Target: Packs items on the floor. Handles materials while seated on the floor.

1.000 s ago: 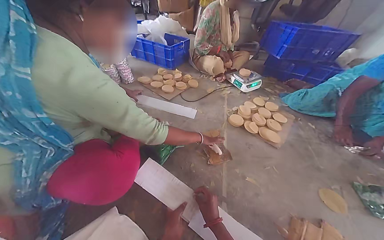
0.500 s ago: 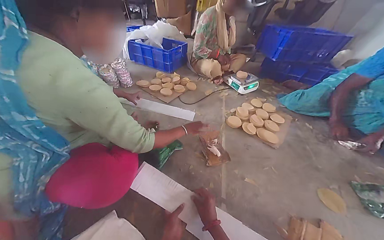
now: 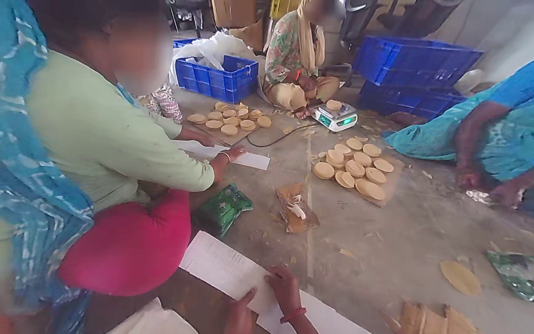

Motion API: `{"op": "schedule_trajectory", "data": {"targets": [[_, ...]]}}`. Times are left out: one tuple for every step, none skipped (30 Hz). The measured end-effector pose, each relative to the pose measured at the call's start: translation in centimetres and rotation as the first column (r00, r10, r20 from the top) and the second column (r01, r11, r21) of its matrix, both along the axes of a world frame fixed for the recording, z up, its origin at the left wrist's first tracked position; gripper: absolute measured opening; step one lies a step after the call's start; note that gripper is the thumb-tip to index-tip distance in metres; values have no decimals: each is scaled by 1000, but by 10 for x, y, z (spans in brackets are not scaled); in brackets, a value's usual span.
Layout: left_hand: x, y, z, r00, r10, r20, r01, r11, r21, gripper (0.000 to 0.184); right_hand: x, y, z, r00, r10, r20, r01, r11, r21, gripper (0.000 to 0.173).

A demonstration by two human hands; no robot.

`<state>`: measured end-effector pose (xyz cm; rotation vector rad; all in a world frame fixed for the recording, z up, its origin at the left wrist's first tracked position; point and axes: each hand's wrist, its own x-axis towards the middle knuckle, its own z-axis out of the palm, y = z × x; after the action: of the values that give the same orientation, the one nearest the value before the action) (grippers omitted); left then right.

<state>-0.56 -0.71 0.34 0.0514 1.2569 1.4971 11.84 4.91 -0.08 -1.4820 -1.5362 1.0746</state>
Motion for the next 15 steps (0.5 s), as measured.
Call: {"op": "schedule_trajectory", "data": {"targets": [[0, -1, 0, 1000, -25, -6, 25, 1000, -18, 59, 1, 1, -1, 1000, 1, -10, -1, 1000, 2, 21], [0, -1, 0, 999, -43, -10, 43, 998, -42, 61, 2, 1, -1, 1000, 4, -17, -4, 1000, 1, 21], [0, -1, 0, 998, -55, -13, 54, 997, -58, 62, 3, 1, 0, 1000, 13, -20, -13, 1000, -12, 21], [1, -1, 0, 998, -63, -14, 62, 996, -63, 63, 4, 2, 1, 1000, 23, -13, -23, 999, -38, 23], [1, 0, 2, 998, -66, -19, 65, 996, -67, 62, 6, 4, 3, 999, 39, -7, -39, 996, -76, 26], [2, 1, 5, 998, -63, -25, 61, 996, -71, 60, 9, 7, 4, 998, 62, 8, -60, 992, -114, 31], [3, 1, 7, 998, -59, -28, 57, 995, -78, 59, 12, 10, 6, 996, 83, 36, -77, 987, -140, 35], [3, 2, 6, 998, -53, -32, 50, 995, -82, 59, 15, 13, 8, 992, 102, 73, -89, 983, -159, 37], [3, 2, 5, 998, -50, -36, 48, 996, -77, 61, 19, 15, 11, 987, 114, 112, -94, 981, -170, 35], [3, 3, 3, 998, -46, -40, 43, 997, -69, 62, 22, 18, 12, 983, 120, 140, -97, 982, -161, 30], [3, 3, 1, 998, -40, -38, 38, 997, -65, 63, 24, 19, 12, 981, 122, 153, -102, 986, -132, 25], [3, 3, 1, 999, -38, -35, 35, 997, -63, 63, 26, 20, 11, 980, 120, 159, -106, 990, -90, 19], [3, 4, 2, 999, -34, -30, 32, 997, -65, 62, 27, 20, 10, 980, 115, 161, -111, 993, -33, 14], [3, 4, 2, 999, -29, -25, 27, 997, -69, 62, 28, 20, 8, 981, 115, 154, -119, 993, 21, 12], [3, 4, 3, 999, -27, -24, 25, 997, -75, 61, 28, 20, 7, 982, 122, 145, -133, 989, 67, 10]]}}
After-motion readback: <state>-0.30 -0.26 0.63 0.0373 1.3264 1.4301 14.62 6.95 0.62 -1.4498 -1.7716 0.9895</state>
